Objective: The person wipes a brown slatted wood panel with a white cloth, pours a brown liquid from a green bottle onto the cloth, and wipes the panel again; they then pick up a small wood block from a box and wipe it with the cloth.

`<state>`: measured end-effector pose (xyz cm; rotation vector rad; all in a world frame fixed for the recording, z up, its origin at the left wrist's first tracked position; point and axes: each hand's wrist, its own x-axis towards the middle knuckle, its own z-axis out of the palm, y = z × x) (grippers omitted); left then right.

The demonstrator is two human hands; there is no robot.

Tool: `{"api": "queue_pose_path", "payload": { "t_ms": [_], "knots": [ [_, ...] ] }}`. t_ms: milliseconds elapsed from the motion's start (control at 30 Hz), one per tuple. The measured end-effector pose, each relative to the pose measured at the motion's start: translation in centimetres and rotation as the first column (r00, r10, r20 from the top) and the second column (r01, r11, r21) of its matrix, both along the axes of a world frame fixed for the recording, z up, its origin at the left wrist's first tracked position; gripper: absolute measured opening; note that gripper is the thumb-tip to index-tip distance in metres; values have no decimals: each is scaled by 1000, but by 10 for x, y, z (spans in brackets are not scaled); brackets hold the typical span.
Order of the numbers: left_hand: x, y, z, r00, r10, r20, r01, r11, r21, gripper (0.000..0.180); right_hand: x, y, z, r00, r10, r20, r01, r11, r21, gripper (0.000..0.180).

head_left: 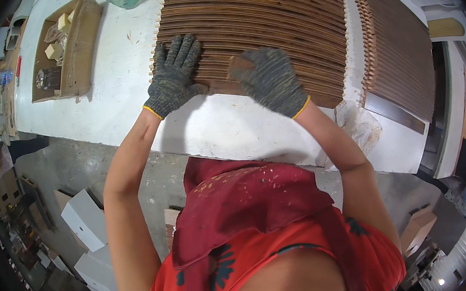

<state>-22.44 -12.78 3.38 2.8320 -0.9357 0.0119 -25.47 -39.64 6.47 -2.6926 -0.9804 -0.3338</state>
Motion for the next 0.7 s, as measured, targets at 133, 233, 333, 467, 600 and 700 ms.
{"api": "queue_pose_path", "payload": {
  "t_ms": [133,233,333,467,600,700],
  "knots": [
    [2,-3,1,1000,9,-2,-9,1000,-11,110,51,-97,2,951,-303,57,301,952,50,21],
    [3,-2,1,1000,5,1,-5,999,-40,111,76,-173,3,749,-650,130,658,752,-32,28],
    [1,0,1,1000,2,1,-2,999,-36,113,76,-164,16,764,-637,99,644,761,-76,27],
    [8,5,5,998,-14,-57,11,998,-59,111,42,-25,-8,983,-6,-186,44,979,200,27],
    [22,44,10,994,43,-97,-42,999,10,115,21,52,-5,995,67,-73,-65,997,28,33],
    [24,54,5,983,84,-161,-81,996,29,126,61,12,-29,998,29,51,-30,999,33,30]
  ]
}}
